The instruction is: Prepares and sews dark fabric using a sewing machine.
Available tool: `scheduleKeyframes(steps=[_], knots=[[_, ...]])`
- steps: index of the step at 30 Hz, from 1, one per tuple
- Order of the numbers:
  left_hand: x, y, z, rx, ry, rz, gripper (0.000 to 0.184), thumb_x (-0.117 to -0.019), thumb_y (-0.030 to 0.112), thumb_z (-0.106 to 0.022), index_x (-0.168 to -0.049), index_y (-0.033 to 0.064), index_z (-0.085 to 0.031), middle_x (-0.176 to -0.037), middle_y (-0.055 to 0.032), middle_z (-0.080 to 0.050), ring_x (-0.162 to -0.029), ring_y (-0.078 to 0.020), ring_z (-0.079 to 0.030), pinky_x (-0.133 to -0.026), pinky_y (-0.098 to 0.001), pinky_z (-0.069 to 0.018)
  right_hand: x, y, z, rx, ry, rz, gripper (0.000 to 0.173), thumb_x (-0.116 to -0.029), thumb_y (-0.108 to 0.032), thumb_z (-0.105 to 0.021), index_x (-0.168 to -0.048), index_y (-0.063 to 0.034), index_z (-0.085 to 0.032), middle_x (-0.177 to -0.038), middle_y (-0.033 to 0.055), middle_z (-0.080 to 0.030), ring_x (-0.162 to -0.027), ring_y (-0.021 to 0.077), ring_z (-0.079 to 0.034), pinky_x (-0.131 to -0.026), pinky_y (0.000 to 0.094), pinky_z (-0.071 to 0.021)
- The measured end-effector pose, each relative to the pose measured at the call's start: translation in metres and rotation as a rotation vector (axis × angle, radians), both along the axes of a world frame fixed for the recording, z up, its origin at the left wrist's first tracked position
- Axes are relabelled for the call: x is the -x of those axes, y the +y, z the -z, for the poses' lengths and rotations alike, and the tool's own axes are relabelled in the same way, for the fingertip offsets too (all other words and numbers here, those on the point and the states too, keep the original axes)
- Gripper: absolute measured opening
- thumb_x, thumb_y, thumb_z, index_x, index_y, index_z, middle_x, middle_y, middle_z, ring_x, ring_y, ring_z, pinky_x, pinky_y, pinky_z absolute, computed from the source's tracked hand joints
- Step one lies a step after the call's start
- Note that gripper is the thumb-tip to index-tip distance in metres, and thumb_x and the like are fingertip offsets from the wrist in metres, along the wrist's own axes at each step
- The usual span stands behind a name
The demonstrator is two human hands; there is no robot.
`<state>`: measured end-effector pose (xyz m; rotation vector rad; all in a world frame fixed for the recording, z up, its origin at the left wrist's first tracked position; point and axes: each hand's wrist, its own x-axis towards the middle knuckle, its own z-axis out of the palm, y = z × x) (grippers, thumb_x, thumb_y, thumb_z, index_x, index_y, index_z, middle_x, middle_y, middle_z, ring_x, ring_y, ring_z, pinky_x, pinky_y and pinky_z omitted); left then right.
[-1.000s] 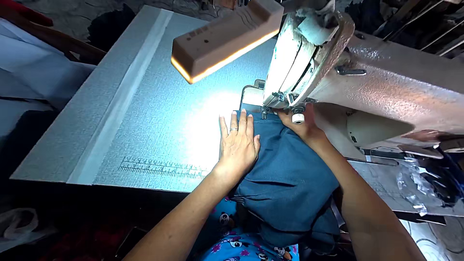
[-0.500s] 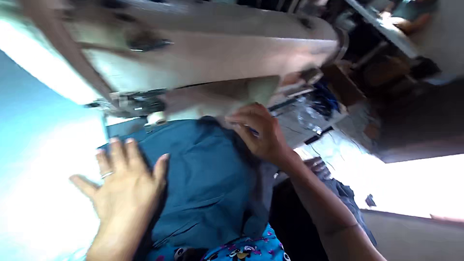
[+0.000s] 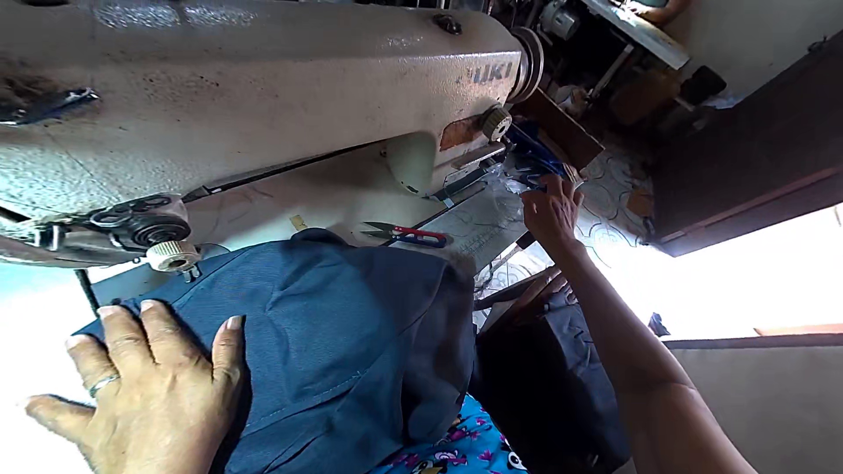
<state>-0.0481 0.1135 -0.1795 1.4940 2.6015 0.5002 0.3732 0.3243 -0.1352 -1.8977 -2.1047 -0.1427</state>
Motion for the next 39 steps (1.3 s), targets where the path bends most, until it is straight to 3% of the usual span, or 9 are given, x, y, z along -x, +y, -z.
scheduleKeyframes(steps=[3,5,7,13,20,27,30,39], knots=[[-0.001,0.0,-0.001,-0.012,0.005,0.0,0.089,-0.1012,0.068,-0.024,-0.157,-0.0004,-0.035,-0.163,-0.0298,-0.029,-0.151,-0.0529,-0.023,-0.112,-0.0818,-0.0122,0.01,0.016,0.0,0.098,-0.062,0.06,0.03,-0.1024,-0.013,-0.053,-0.122,-0.0107,-0.075,-0.132,0.026,-0.061,-0.126,0.0471,-0.052,-0.101,0.0638,-0.0373],[-0.001,0.001,-0.002,-0.018,0.012,0.004,0.09,-0.1011,0.068,-0.024,-0.158,-0.0008,-0.033,-0.164,-0.0297,-0.027,-0.152,-0.0528,-0.023,-0.112,-0.0819,-0.0113,0.016,0.021,0.0,0.118,-0.067,0.076,0.032,-0.1,-0.006,-0.053,-0.124,-0.0109,-0.075,-0.126,0.0265,-0.063,-0.123,0.047,-0.055,-0.101,0.0638,-0.0382],[-0.002,0.001,-0.002,-0.024,0.02,0.003,0.091,-0.1009,0.068,-0.023,-0.158,-0.0012,-0.032,-0.164,-0.0292,-0.028,-0.152,-0.0526,-0.023,-0.112,-0.0819,-0.0103,0.021,0.021,0.0,0.129,-0.081,0.092,0.034,-0.0982,-0.002,-0.053,-0.123,-0.0097,-0.075,-0.125,0.0261,-0.064,-0.122,0.0462,-0.055,-0.1,0.0629,-0.0382],[-0.001,0.001,0.002,-0.037,0.018,0.001,0.092,-0.1003,0.07,-0.023,-0.159,-0.0004,-0.032,-0.164,-0.029,-0.027,-0.152,-0.0522,-0.021,-0.112,-0.082,-0.0098,0.025,0.019,0.002,0.179,-0.097,0.106,0.03,-0.1007,-0.011,-0.054,-0.123,-0.0095,-0.075,-0.131,0.0249,-0.062,-0.127,0.0459,-0.052,-0.104,0.0657,-0.0337],[0.0,0.0,0.003,-0.044,0.016,0.008,0.091,-0.1003,0.07,-0.023,-0.158,-0.0002,-0.034,-0.164,-0.0288,-0.028,-0.152,-0.0524,-0.023,-0.111,-0.0826,-0.0112,0.015,0.004,-0.006,0.034,0.168,-0.014,0.027,-0.0966,-0.003,-0.058,-0.11,-0.0092,-0.08,-0.128,0.0236,-0.065,-0.125,0.0457,-0.053,-0.103,0.0651,-0.0357],[-0.001,-0.001,0.001,-0.051,0.012,0.011,0.092,-0.1007,0.069,-0.023,-0.159,-0.0011,-0.032,-0.164,-0.03,-0.026,-0.152,-0.0534,-0.021,-0.111,-0.0827,-0.0096,0.017,0.017,-0.006,0.159,0.012,-0.041,0.021,-0.0973,-0.013,-0.065,-0.112,-0.0086,-0.079,-0.136,0.0226,-0.061,-0.134,0.0461,-0.047,-0.111,0.0676,-0.0273],[-0.001,0.0,0.002,-0.055,0.012,0.008,0.093,-0.1001,0.07,-0.022,-0.159,-0.0008,-0.032,-0.164,-0.0296,-0.027,-0.152,-0.0531,-0.021,-0.111,-0.0827,-0.0098,0.013,0.018,0.001,0.101,0.018,-0.048,0.02,-0.0984,-0.015,-0.063,-0.105,-0.006,-0.08,-0.133,0.0211,-0.064,-0.134,0.0462,-0.048,-0.113,0.0701,-0.0245],[0.001,0.001,0.003,-0.056,0.008,0.008,0.093,-0.0994,0.071,-0.023,-0.159,0.0004,-0.032,-0.164,-0.028,-0.027,-0.152,-0.0521,-0.021,-0.111,-0.0827,-0.0097,0.002,0.014,0.005,0.01,0.08,-0.082,0.025,-0.1019,-0.014,-0.055,-0.107,-0.0024,-0.077,-0.12,0.0209,-0.069,-0.129,0.0456,-0.053,-0.113,0.0717,-0.0239]])
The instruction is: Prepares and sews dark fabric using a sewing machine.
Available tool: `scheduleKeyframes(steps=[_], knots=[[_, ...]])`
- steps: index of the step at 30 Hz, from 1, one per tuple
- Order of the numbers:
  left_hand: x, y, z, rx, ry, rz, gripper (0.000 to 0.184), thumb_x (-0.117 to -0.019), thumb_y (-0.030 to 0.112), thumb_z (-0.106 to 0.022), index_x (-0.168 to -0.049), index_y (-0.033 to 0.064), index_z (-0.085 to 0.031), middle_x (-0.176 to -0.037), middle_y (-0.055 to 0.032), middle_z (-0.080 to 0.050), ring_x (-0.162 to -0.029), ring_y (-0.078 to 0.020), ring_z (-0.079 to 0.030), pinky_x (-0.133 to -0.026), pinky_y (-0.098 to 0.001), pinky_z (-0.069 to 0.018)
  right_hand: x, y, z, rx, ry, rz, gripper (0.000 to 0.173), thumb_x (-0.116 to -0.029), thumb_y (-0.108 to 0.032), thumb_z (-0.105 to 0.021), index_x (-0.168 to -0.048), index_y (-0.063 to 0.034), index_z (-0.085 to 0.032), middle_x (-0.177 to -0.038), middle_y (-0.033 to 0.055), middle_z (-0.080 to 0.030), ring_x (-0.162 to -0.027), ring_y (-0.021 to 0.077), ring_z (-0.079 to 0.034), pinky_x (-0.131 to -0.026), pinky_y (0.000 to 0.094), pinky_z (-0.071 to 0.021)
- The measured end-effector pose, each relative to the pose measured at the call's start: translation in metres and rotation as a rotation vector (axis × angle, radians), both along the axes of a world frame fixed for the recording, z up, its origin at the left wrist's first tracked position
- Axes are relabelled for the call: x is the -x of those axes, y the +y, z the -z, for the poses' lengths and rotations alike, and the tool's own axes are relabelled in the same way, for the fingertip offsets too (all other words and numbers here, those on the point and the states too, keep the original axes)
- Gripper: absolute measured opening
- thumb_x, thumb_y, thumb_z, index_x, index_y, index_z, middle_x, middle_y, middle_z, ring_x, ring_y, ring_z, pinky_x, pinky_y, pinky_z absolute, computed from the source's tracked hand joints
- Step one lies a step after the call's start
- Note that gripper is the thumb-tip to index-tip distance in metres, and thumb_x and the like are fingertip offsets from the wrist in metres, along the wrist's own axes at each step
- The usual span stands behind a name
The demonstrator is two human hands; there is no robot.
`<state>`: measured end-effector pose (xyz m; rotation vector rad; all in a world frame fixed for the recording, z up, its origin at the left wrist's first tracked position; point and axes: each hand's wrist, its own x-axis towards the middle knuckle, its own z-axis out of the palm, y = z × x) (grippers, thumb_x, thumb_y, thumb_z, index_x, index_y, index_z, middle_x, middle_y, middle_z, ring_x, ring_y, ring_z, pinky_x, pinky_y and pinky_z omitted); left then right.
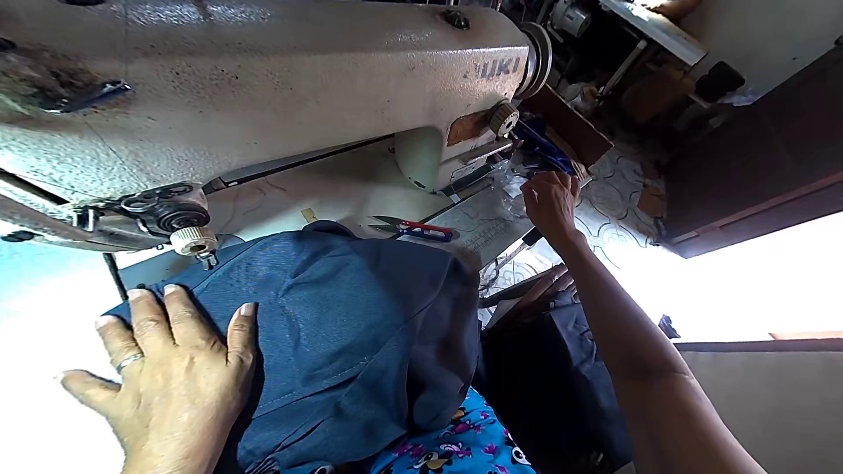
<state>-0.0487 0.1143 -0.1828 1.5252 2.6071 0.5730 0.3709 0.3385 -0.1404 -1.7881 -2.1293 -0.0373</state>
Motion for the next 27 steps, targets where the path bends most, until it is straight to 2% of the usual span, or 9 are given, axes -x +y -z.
scheduleKeyframes(steps=[3,5,8,10,12,15,20,24,27], knots=[[0.0,0.0,0.0,0.0,0.001,0.0,0.092,-0.0996,0.071,-0.022,-0.159,0.0004,-0.032,-0.164,-0.0283,-0.027,-0.152,-0.0519,-0.021,-0.111,-0.0826,-0.0097,-0.003,0.001,0.001,-0.015,0.025,-0.02,0.023,-0.1011,-0.013,-0.057,-0.106,-0.0019,-0.077,-0.118,0.0222,-0.069,-0.127,0.0467,-0.054,-0.113,0.0724,-0.0245],[0.0,0.0,0.0,-0.001,-0.001,0.0,0.093,-0.0995,0.071,-0.022,-0.159,0.0002,-0.031,-0.164,-0.0285,-0.027,-0.152,-0.052,-0.021,-0.111,-0.0826,-0.0097,-0.003,0.001,0.0,0.008,0.017,-0.05,0.021,-0.0997,-0.011,-0.06,-0.11,-0.0047,-0.078,-0.124,0.0224,-0.067,-0.13,0.0474,-0.052,-0.113,0.0724,-0.0226],[0.001,0.0,0.0,-0.006,-0.003,0.002,0.093,-0.0991,0.071,-0.022,-0.159,0.0007,-0.032,-0.164,-0.028,-0.028,-0.152,-0.052,-0.021,-0.111,-0.0832,-0.01,-0.002,0.003,0.0,0.071,-0.059,-0.098,0.026,-0.0994,-0.012,-0.062,-0.12,-0.0098,-0.077,-0.138,0.0232,-0.061,-0.141,0.05,-0.041,-0.117,0.0749,-0.0114],[0.001,0.0,0.002,-0.01,-0.004,0.002,0.094,-0.099,0.072,-0.022,-0.159,0.001,-0.031,-0.164,-0.0279,-0.028,-0.152,-0.052,-0.021,-0.111,-0.0829,-0.0096,0.0,0.005,0.001,0.069,-0.079,-0.122,0.025,-0.1003,-0.011,-0.06,-0.117,-0.0082,-0.078,-0.14,0.0224,-0.061,-0.145,0.0508,-0.037,-0.118,0.0762,-0.0068],[0.002,0.0,0.002,-0.012,0.003,0.004,0.094,-0.0993,0.072,-0.021,-0.159,-0.0002,-0.031,-0.164,-0.0293,-0.027,-0.152,-0.0532,-0.021,-0.111,-0.0832,-0.0099,0.001,0.004,0.002,0.029,-0.08,-0.126,0.022,-0.1003,-0.012,-0.059,-0.109,-0.0039,-0.078,-0.136,0.0208,-0.065,-0.144,0.0497,-0.04,-0.118,0.0766,-0.0075],[0.001,0.0,0.003,-0.011,0.006,-0.003,0.094,-0.0991,0.072,-0.021,-0.159,-0.0003,-0.031,-0.164,-0.0292,-0.026,-0.152,-0.0537,-0.021,-0.11,-0.0832,-0.0102,-0.001,0.003,0.002,-0.002,-0.031,-0.123,0.022,-0.0992,-0.011,-0.059,-0.105,-0.0029,-0.078,-0.133,0.0194,-0.066,-0.141,0.0486,-0.044,-0.116,0.0769,-0.0117],[0.001,0.001,0.001,-0.017,-0.002,0.012,0.093,-0.0994,0.071,-0.023,-0.159,-0.0004,-0.031,-0.164,-0.0292,-0.026,-0.152,-0.0534,-0.02,-0.11,-0.0838,-0.0098,-0.005,0.002,-0.005,0.026,0.143,-0.071,0.018,-0.0945,-0.015,-0.07,-0.102,-0.0015,-0.079,-0.123,0.0212,-0.069,-0.13,0.0463,-0.052,-0.112,0.0737,-0.0227],[0.001,0.001,0.001,-0.026,0.007,0.014,0.093,-0.0999,0.07,-0.022,-0.159,-0.0008,-0.032,-0.164,-0.0296,-0.027,-0.152,-0.0537,-0.021,-0.11,-0.0838,-0.0108,-0.009,0.003,-0.016,0.166,0.223,-0.02,0.024,-0.0993,-0.02,-0.065,-0.11,-0.0019,-0.077,-0.129,0.0208,-0.067,-0.133,0.0445,-0.051,-0.112,0.073,-0.0226],[0.001,0.001,0.001,-0.021,-0.002,0.015,0.094,-0.0993,0.071,-0.022,-0.159,-0.0007,-0.031,-0.164,-0.0298,-0.026,-0.152,-0.0537,-0.021,-0.109,-0.0841,-0.0108,-0.013,0.005,-0.019,0.208,0.281,0.006,0.025,-0.0992,-0.02,-0.066,-0.112,-0.0023,-0.077,-0.131,0.02,-0.066,-0.134,0.0424,-0.051,-0.112,0.0716,-0.0244]])
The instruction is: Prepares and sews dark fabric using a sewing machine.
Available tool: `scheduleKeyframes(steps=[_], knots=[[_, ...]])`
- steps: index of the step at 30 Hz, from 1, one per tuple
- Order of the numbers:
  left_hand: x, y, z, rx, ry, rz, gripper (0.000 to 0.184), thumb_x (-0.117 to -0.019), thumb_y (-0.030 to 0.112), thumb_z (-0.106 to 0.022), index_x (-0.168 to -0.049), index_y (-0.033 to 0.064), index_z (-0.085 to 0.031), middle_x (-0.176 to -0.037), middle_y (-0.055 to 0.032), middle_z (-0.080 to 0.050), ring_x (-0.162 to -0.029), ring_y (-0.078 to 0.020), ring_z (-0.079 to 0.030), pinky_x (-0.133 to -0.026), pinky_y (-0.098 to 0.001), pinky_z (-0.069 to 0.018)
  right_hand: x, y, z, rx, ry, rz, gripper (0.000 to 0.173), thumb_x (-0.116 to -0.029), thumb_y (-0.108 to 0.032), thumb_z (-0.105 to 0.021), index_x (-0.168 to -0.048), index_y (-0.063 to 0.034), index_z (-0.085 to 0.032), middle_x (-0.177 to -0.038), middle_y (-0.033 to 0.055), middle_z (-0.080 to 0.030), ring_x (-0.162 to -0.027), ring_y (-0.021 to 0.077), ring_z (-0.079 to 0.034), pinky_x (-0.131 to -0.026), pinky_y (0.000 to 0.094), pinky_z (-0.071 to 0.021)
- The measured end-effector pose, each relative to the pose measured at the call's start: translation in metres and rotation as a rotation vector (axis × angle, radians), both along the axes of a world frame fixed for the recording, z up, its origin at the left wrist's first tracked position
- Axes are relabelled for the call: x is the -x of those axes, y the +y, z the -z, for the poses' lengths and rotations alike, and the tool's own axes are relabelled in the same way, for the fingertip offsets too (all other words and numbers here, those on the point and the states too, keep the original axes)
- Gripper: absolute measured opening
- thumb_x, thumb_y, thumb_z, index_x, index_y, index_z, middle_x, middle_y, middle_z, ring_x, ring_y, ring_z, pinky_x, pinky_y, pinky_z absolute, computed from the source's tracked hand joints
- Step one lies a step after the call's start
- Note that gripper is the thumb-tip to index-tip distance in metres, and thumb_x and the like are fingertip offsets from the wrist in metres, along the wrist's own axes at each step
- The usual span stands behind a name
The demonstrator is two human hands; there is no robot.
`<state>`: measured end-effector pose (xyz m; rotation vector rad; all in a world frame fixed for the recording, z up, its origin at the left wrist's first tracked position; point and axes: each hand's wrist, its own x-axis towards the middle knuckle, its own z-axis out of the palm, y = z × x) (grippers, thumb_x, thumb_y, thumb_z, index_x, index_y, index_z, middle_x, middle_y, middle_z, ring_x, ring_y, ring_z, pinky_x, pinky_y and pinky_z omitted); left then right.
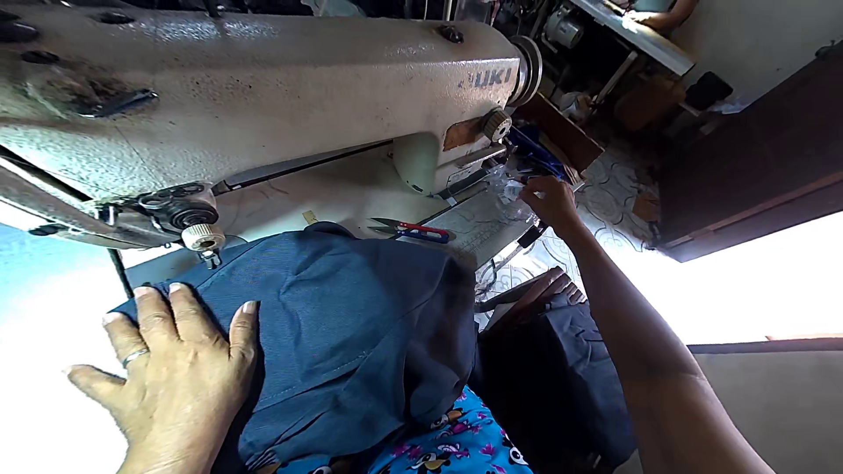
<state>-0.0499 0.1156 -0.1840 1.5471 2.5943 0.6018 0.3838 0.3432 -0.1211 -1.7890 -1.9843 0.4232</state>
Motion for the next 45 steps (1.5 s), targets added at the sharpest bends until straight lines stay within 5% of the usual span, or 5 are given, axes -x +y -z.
scheduleKeyframes(steps=[8,11,18,28,45], knots=[[-0.009,-0.007,-0.023,-0.057,-0.086,0.042,0.084,-0.1029,0.056,-0.038,-0.155,-0.0093,-0.032,-0.163,-0.0355,-0.021,-0.151,-0.0584,-0.015,-0.109,-0.0854,-0.0054,0.052,-0.06,-0.055,-0.239,-0.1,-0.303,0.023,-0.1009,-0.01,-0.06,-0.109,0.0092,-0.07,-0.115,0.0292,-0.066,-0.112,0.0474,-0.061,-0.098,0.0642,-0.0448],[-0.019,-0.019,-0.039,-0.114,-0.077,0.012,0.071,-0.103,0.044,-0.05,-0.154,-0.0044,-0.039,-0.164,-0.0304,-0.026,-0.152,-0.0542,-0.019,-0.113,-0.0814,-0.0082,0.117,-0.101,-0.072,-0.402,-0.061,-0.765,0.021,-0.0971,-0.01,-0.056,-0.099,0.0051,-0.07,-0.092,0.017,-0.07,-0.083,0.0261,-0.069,-0.076,0.0428,-0.0578],[-0.009,-0.035,-0.035,-0.015,-0.004,-0.034,0.05,-0.1075,0.031,-0.046,-0.147,0.0005,-0.053,-0.155,-0.0213,-0.048,-0.148,-0.0485,-0.035,-0.115,-0.0788,-0.0079,0.286,-0.132,-0.053,-0.616,-0.216,-1.385,0.01,-0.0859,0.001,-0.061,-0.089,-0.0021,-0.069,-0.069,0.0128,-0.057,-0.055,0.0297,-0.06,-0.046,0.0407,-0.0448],[0.01,-0.024,-0.02,-0.149,0.071,-0.04,0.039,-0.1066,0.033,-0.048,-0.115,0.0012,-0.071,-0.13,-0.0191,-0.066,-0.134,-0.0485,-0.052,-0.113,-0.0801,-0.0149,0.366,-0.094,0.01,-0.773,-0.388,-1.359,0.014,-0.0909,0.007,-0.057,-0.096,0.0074,-0.07,-0.076,0.0235,-0.064,-0.059,0.0383,-0.065,-0.049,0.0462,-0.0508],[0.022,-0.03,-0.027,-0.056,-0.052,0.008,0.04,-0.1082,0.027,-0.048,-0.143,0.0105,-0.061,-0.154,-0.0097,-0.053,-0.149,-0.0509,-0.032,-0.111,-0.0841,-0.0063,0.346,-0.1,0.01,-0.294,-0.236,-1.22,0.029,-0.1026,-0.012,-0.058,-0.127,-0.0062,-0.072,-0.101,0.0222,-0.064,-0.091,0.0388,-0.066,-0.075,0.0496,-0.0553]])
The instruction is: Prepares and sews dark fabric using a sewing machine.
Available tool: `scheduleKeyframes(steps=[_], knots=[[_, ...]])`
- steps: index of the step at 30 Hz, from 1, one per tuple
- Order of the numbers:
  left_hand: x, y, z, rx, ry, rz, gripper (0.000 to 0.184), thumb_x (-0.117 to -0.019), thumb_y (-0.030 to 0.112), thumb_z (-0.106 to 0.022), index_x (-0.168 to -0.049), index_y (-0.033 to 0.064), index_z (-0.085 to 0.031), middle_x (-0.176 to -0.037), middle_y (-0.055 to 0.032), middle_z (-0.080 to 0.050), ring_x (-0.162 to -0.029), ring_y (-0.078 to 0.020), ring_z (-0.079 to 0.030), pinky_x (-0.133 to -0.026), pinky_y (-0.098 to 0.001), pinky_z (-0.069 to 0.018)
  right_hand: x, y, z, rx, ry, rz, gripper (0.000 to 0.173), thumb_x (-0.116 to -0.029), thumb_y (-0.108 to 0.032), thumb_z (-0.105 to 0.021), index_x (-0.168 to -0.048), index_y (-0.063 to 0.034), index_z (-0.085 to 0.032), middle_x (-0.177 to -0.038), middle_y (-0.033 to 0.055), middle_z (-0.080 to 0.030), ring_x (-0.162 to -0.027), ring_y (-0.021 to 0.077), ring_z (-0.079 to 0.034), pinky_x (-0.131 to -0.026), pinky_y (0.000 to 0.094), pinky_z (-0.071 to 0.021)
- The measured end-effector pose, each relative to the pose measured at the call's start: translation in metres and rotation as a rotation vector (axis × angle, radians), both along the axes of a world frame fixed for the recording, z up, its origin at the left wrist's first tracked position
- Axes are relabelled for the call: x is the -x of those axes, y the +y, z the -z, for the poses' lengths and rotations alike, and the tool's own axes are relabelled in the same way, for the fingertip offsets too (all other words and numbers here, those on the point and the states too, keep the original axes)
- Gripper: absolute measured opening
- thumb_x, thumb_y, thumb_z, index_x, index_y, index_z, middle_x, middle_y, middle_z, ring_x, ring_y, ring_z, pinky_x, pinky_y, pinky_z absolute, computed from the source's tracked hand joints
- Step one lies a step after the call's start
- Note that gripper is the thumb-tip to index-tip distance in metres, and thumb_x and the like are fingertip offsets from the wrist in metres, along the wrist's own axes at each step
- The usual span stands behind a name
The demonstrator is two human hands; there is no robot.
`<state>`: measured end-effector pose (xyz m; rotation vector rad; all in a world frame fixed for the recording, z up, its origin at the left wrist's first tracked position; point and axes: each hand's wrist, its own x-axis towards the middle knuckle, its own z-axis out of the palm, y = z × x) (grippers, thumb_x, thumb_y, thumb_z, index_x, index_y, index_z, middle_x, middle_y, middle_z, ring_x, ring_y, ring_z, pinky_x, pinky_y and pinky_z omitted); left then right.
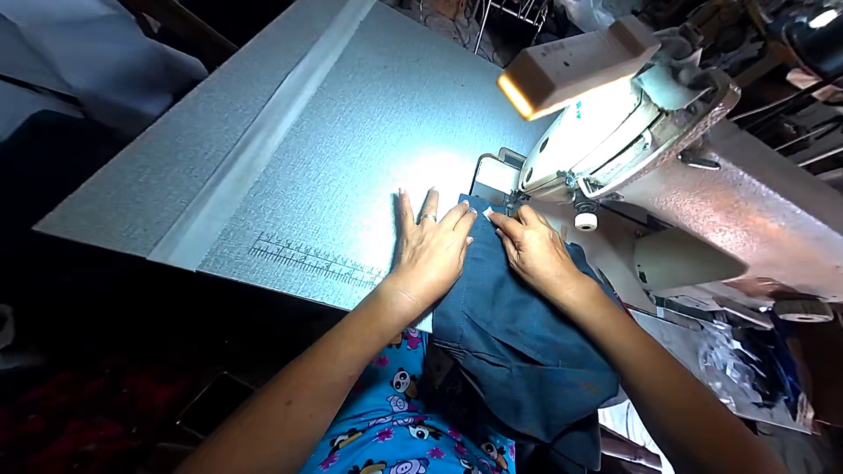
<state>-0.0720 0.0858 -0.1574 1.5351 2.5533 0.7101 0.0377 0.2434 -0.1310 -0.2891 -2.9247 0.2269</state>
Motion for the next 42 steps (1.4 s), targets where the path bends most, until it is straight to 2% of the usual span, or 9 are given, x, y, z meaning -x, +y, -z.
scheduleKeyframes(steps=[3,7,13,21,23,26,30,36,42], knots=[[0.001,-0.001,0.005,-0.025,0.005,0.007,0.042,-0.108,0.024,-0.045,-0.145,0.0099,-0.058,-0.155,-0.0109,-0.051,-0.148,-0.0499,-0.034,-0.112,-0.0833,-0.0067,0.001,-0.003,0.0,-0.106,-0.04,-0.015,0.031,-0.1021,-0.011,-0.058,-0.13,-0.0057,-0.07,-0.105,0.0239,-0.066,-0.092,0.0412,-0.068,-0.073,0.0509,-0.0569],[-0.002,-0.002,0.009,-0.026,0.027,-0.005,0.044,-0.1082,0.025,-0.042,-0.147,0.0107,-0.056,-0.155,-0.0101,-0.051,-0.148,-0.0472,-0.035,-0.114,-0.0807,-0.0086,0.004,-0.004,0.0,-0.17,-0.091,-0.004,0.036,-0.1022,-0.008,-0.055,-0.137,-0.01,-0.067,-0.106,0.0237,-0.066,-0.089,0.042,-0.068,-0.066,0.0499,-0.0564],[-0.002,-0.002,0.008,-0.003,0.027,-0.016,0.047,-0.1084,0.026,-0.039,-0.15,0.0099,-0.052,-0.158,-0.009,-0.047,-0.151,-0.0455,-0.032,-0.115,-0.0788,-0.0081,0.002,0.01,-0.003,-0.141,-0.073,-0.105,0.042,-0.0981,0.001,-0.055,-0.135,-0.0134,-0.069,-0.104,0.023,-0.067,-0.087,0.0409,-0.068,-0.066,0.0488,-0.0568],[-0.003,-0.002,0.007,-0.005,0.038,-0.024,0.046,-0.1083,0.024,-0.038,-0.149,0.0098,-0.054,-0.158,-0.0089,-0.048,-0.15,-0.0455,-0.032,-0.116,-0.0781,-0.0084,0.003,0.011,-0.004,-0.068,-0.109,-0.058,0.048,-0.0978,0.003,-0.054,-0.139,-0.0199,-0.066,-0.111,0.023,-0.063,-0.095,0.0415,-0.066,-0.07,0.0509,-0.056],[-0.004,-0.002,0.006,-0.006,0.037,-0.023,0.046,-0.1081,0.024,-0.039,-0.149,0.0093,-0.054,-0.157,-0.0096,-0.049,-0.15,-0.0461,-0.033,-0.116,-0.0786,-0.0084,0.001,0.013,-0.003,-0.043,-0.083,-0.07,0.045,-0.0992,-0.001,-0.054,-0.14,-0.0176,-0.065,-0.112,0.022,-0.063,-0.095,0.0401,-0.066,-0.07,0.0501,-0.056],[-0.003,-0.002,0.007,-0.003,0.038,-0.025,0.046,-0.1081,0.024,-0.039,-0.149,0.0094,-0.054,-0.157,-0.0097,-0.049,-0.15,-0.0463,-0.033,-0.116,-0.0787,-0.0083,0.0,0.013,0.001,-0.018,-0.023,-0.076,0.035,-0.1016,-0.009,-0.055,-0.135,-0.0116,-0.068,-0.105,0.0205,-0.064,-0.092,0.0382,-0.067,-0.071,0.0493,-0.0563],[-0.004,-0.003,0.008,-0.029,0.047,-0.02,0.046,-0.1074,0.023,-0.039,-0.148,0.0087,-0.055,-0.156,-0.0112,-0.05,-0.148,-0.0473,-0.035,-0.115,-0.0797,-0.0103,0.001,0.012,0.003,-0.026,-0.013,-0.074,0.031,-0.1015,-0.013,-0.059,-0.129,-0.0064,-0.07,-0.102,0.0214,-0.064,-0.09,0.038,-0.066,-0.073,0.049,-0.0564],[-0.004,-0.002,0.008,-0.028,0.055,-0.023,0.046,-0.1075,0.024,-0.038,-0.148,0.0096,-0.055,-0.156,-0.0104,-0.05,-0.148,-0.0471,-0.036,-0.114,-0.0797,-0.0107,0.002,0.007,-0.001,-0.122,-0.066,-0.051,0.035,-0.1011,-0.01,-0.058,-0.134,-0.011,-0.068,-0.108,0.023,-0.065,-0.093,0.0413,-0.067,-0.069,0.0505,-0.0564],[-0.004,-0.002,0.009,-0.029,0.054,-0.033,0.046,-0.1077,0.024,-0.038,-0.148,0.0099,-0.055,-0.157,-0.0092,-0.05,-0.149,-0.0457,-0.035,-0.115,-0.079,-0.0107,0.003,0.005,-0.001,-0.25,-0.084,-0.07,0.038,-0.1006,-0.006,-0.056,-0.136,-0.0126,-0.068,-0.105,0.0232,-0.066,-0.086,0.0414,-0.068,-0.062,0.0477,-0.0549]])
